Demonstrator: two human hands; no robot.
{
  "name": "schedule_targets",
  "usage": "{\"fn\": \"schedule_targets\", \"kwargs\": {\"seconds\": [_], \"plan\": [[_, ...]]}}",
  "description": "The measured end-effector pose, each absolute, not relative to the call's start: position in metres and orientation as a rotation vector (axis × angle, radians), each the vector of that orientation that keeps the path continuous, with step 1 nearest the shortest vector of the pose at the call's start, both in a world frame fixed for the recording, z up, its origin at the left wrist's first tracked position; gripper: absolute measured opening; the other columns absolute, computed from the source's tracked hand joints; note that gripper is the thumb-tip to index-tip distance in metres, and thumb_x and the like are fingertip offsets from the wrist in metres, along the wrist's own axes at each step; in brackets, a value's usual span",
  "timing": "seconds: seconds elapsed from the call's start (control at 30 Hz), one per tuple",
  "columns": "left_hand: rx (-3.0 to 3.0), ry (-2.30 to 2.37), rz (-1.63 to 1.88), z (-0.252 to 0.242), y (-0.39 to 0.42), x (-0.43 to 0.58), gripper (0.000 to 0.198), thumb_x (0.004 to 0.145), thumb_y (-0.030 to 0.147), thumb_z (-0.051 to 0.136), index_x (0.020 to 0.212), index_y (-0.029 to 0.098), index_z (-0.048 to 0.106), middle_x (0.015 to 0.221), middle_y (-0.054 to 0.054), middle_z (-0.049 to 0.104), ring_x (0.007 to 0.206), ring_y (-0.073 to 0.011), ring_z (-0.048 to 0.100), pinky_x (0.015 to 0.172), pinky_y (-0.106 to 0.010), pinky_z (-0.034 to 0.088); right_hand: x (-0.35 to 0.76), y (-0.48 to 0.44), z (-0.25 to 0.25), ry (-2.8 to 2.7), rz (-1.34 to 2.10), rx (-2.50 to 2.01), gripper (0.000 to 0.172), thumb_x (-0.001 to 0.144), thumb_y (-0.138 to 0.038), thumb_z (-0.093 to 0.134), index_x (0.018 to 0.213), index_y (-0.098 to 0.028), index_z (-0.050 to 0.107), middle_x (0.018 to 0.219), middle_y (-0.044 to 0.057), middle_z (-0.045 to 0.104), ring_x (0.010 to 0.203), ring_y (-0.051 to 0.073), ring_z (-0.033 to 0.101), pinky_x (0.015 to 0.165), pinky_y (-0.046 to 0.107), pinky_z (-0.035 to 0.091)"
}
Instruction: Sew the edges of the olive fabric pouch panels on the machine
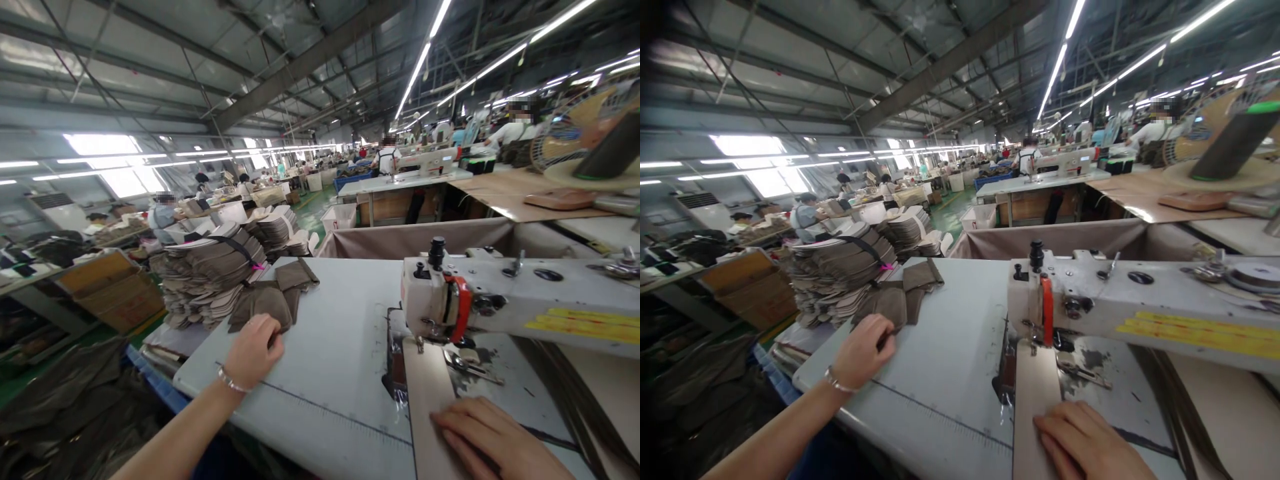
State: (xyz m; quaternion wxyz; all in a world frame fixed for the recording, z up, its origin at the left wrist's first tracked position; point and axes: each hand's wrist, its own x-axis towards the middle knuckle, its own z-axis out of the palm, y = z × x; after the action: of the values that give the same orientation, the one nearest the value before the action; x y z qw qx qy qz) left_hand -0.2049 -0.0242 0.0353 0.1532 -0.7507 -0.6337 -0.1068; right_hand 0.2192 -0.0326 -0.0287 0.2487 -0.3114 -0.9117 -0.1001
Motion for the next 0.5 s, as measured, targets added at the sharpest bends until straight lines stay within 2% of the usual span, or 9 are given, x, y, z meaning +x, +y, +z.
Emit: {"fn": "schedule_targets", "kwargs": {"seconds": [0.1, 0.13, 0.23, 0.3, 0.33, 0.43, 0.5], "plan": [[-2.535, -1.673, -0.472, 0.029, -0.068, -0.148, 0.009, 0.080, 0.014, 0.048, 0.087, 0.019, 0.049, 0.116, -0.011, 0.056, 0.113, -0.0248, 0.050, 0.102, -0.043, 0.041, 0.214, -0.021, -0.035, -2.466, -0.297, -1.018, 0.033, 0.093, -0.032, 0.050, 0.124, -0.027, 0.058, 0.125, 0.003, 0.059, 0.112, 0.019, 0.058, 0.094, 0.034, 0.052], [-2.728, -1.534, -0.442, 0.025, -0.077, -0.132, 0.014, 0.080, 0.020, 0.053, 0.094, 0.020, 0.051, 0.126, -0.011, 0.053, 0.120, -0.0257, 0.047, 0.107, -0.045, 0.037, 0.213, -0.017, -0.037, -2.460, -0.311, -1.054, 0.036, 0.093, -0.032, 0.051, 0.127, -0.027, 0.056, 0.130, 0.004, 0.056, 0.116, 0.022, 0.055, 0.095, 0.039, 0.050], [-2.919, -1.381, -0.418, 0.013, -0.074, -0.110, 0.026, 0.090, 0.027, 0.051, 0.115, 0.020, 0.049, 0.135, -0.010, 0.050, 0.125, -0.0222, 0.046, 0.110, -0.042, 0.037, 0.208, -0.009, -0.043, -2.499, -0.304, -1.095, 0.040, 0.093, -0.031, 0.050, 0.133, -0.026, 0.052, 0.136, 0.006, 0.051, 0.120, 0.024, 0.051, 0.097, 0.044, 0.047], [-2.687, -1.632, -0.475, 0.010, -0.050, -0.116, 0.025, 0.095, 0.021, 0.040, 0.119, 0.019, 0.049, 0.131, -0.011, 0.053, 0.122, -0.0217, 0.048, 0.105, -0.042, 0.040, 0.206, -0.008, -0.044, -2.526, -0.288, -1.103, 0.042, 0.094, -0.031, 0.048, 0.135, -0.026, 0.050, 0.137, 0.006, 0.050, 0.121, 0.024, 0.050, 0.097, 0.042, 0.045], [-2.521, -1.790, -0.486, 0.009, -0.036, -0.123, 0.024, 0.096, 0.020, 0.039, 0.116, 0.018, 0.051, 0.126, -0.013, 0.054, 0.120, -0.0240, 0.049, 0.103, -0.045, 0.040, 0.206, -0.009, -0.044, -2.522, -0.290, -1.109, 0.042, 0.095, -0.030, 0.047, 0.136, -0.026, 0.049, 0.138, 0.006, 0.049, 0.121, 0.024, 0.049, 0.097, 0.042, 0.045], [-2.199, -2.132, -0.411, 0.008, 0.000, -0.148, 0.017, 0.091, 0.029, 0.050, 0.092, 0.014, 0.058, 0.100, -0.014, 0.060, 0.104, -0.0320, 0.054, 0.091, -0.051, 0.043, 0.205, -0.013, -0.043, -2.491, -0.283, -1.146, 0.042, 0.094, -0.030, 0.047, 0.136, -0.027, 0.049, 0.139, 0.007, 0.048, 0.122, 0.025, 0.047, 0.098, 0.044, 0.042], [-2.222, -2.215, -0.384, 0.007, 0.011, -0.156, 0.018, 0.088, 0.030, 0.054, 0.079, 0.015, 0.056, 0.085, -0.010, 0.059, 0.090, -0.0293, 0.057, 0.082, -0.045, 0.046, 0.204, -0.015, -0.042, -2.478, -0.241, -1.175, 0.042, 0.094, -0.028, 0.048, 0.136, -0.028, 0.049, 0.138, 0.006, 0.048, 0.121, 0.026, 0.047, 0.098, 0.046, 0.041]]}}
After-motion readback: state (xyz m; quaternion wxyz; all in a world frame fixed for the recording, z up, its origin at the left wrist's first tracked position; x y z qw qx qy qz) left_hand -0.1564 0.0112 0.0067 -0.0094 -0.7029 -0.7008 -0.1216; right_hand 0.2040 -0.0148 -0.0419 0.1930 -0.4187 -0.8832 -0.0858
